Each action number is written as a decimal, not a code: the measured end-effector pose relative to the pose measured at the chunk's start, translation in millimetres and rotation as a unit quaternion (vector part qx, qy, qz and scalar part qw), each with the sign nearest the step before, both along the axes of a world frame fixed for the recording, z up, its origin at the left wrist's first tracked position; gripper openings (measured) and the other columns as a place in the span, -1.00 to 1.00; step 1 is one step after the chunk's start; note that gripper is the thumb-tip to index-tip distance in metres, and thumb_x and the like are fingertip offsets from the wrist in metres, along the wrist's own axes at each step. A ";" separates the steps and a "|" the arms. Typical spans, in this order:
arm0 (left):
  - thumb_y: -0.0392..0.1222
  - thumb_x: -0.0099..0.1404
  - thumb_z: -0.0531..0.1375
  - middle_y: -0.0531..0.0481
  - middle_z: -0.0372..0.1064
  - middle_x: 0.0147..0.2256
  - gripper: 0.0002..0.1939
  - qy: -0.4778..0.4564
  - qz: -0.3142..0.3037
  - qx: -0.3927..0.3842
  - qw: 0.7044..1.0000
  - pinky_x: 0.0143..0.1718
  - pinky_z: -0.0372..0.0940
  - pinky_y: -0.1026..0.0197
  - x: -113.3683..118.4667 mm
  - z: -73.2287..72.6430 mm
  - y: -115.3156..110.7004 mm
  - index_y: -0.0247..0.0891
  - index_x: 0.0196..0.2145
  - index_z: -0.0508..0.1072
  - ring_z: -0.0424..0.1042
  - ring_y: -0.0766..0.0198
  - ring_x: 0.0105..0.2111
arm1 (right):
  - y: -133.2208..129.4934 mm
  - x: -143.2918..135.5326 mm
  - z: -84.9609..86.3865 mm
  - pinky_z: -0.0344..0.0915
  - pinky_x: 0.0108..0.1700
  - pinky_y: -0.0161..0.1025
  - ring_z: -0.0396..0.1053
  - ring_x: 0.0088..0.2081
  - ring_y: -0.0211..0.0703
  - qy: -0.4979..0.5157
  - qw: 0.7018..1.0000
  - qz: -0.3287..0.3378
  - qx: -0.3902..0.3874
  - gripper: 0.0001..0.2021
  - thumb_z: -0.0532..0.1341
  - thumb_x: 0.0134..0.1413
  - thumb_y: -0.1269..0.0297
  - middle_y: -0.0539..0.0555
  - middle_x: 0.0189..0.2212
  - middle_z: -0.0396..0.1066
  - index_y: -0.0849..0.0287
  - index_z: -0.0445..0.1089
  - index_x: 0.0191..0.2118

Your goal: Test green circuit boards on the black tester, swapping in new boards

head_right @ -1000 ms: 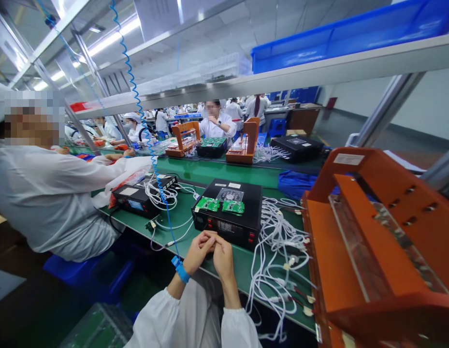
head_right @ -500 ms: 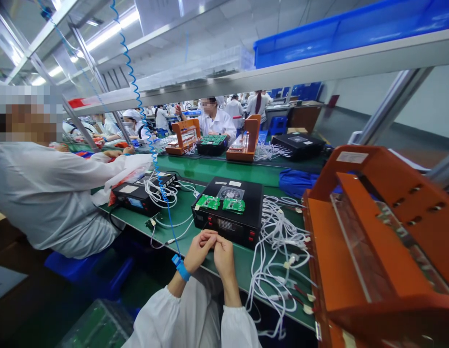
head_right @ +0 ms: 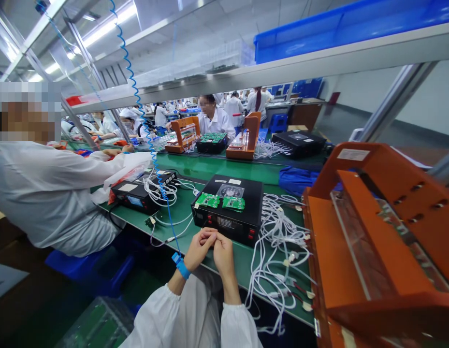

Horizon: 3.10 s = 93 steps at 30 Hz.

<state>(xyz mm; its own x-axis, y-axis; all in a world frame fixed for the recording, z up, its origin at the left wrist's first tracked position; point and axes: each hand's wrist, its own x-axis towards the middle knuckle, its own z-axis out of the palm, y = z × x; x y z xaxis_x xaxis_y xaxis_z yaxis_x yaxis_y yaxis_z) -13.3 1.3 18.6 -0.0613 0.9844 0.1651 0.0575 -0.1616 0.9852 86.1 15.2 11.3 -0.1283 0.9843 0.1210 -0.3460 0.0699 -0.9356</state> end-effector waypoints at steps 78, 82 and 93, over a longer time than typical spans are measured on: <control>0.48 0.25 -0.03 -0.18 0.55 -0.32 -0.21 -0.128 -0.032 -0.073 0.989 -0.14 0.38 0.12 0.1 -11.6 6.0 -0.37 -0.22 0.54 0.54 0.08 -0.20 | -1.3 -3.3 -9.9 0.03 -0.56 -0.35 0.07 -0.64 -0.29 -0.002 0.999 -0.028 -0.015 -0.86 0.04 -0.27 0.31 -0.10 -0.76 0.09 0.10 0.14 -0.73; 0.46 0.28 -0.04 -0.21 0.57 -0.24 -0.23 -0.120 -0.031 -0.063 0.990 -0.02 0.36 0.07 -0.7 -14.6 6.8 -0.36 -0.20 0.55 0.53 0.04 -0.13 | -2.0 -2.2 -9.2 -0.05 -0.58 -0.34 0.00 -0.66 -0.31 -0.050 0.998 -0.030 -0.005 -0.87 0.03 -0.25 0.30 -0.11 -0.76 0.06 0.10 0.15 -0.70; 0.44 0.26 0.03 -0.22 0.57 -0.27 -0.23 -0.097 -0.027 -0.061 0.993 -0.10 0.38 0.10 1.9 -4.8 3.5 -0.40 -0.17 0.56 0.55 0.06 -0.19 | 0.5 -2.5 -12.5 -0.02 -0.49 -0.31 0.04 -0.57 -0.27 -0.056 0.998 -0.038 0.008 -0.84 0.03 -0.23 0.28 -0.07 -0.70 0.12 0.09 0.10 -0.71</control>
<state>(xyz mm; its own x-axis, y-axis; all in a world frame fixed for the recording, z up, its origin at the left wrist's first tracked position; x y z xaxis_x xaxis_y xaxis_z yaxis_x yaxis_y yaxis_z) -11.5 4.8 13.8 -0.0263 0.9990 0.0356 -0.1401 -0.0389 0.9894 83.6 15.8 -1.3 -0.0668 0.9897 0.1264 -0.2316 0.1078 -0.9668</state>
